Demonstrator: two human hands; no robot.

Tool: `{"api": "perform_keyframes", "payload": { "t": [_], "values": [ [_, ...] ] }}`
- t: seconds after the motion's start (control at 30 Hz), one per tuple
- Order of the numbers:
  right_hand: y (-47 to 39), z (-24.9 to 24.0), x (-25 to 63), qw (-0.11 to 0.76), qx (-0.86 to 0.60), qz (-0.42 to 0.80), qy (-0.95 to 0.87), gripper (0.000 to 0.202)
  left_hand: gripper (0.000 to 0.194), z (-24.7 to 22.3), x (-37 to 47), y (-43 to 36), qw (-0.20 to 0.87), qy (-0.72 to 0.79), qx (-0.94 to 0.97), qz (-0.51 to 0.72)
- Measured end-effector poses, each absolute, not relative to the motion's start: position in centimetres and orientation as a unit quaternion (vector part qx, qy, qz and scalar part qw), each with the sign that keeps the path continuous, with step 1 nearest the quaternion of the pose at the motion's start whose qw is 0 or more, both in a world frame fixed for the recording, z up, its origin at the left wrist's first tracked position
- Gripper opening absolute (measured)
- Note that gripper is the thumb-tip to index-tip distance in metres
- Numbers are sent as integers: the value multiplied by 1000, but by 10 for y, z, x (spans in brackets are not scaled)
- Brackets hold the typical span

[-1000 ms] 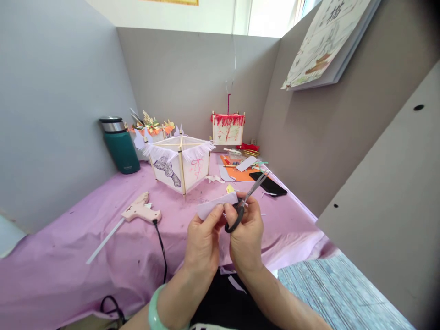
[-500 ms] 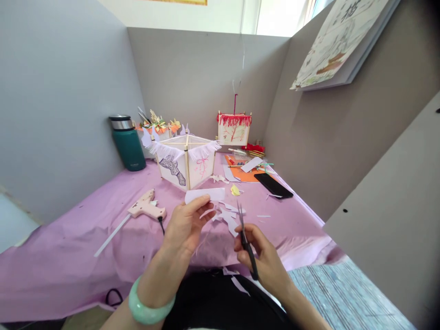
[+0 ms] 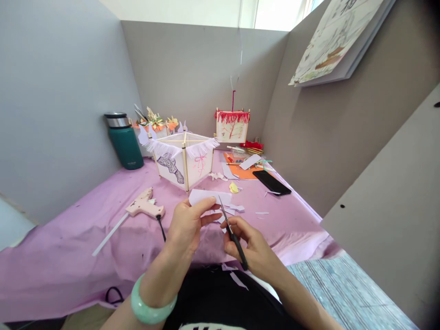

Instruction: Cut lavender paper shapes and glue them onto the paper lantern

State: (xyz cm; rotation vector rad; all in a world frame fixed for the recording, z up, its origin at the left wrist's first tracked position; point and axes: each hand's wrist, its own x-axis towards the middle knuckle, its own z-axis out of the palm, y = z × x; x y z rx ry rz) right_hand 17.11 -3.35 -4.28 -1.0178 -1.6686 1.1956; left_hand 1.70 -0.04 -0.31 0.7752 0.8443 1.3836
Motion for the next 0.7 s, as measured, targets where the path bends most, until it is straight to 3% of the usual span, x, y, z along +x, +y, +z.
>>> {"api": "perform_keyframes", "payload": {
  "t": [0.7],
  "values": [
    [-30, -40, 169, 421, -410, 473, -656, 25, 22, -5, 18, 2, 627, 368, 337, 598]
  ]
}}
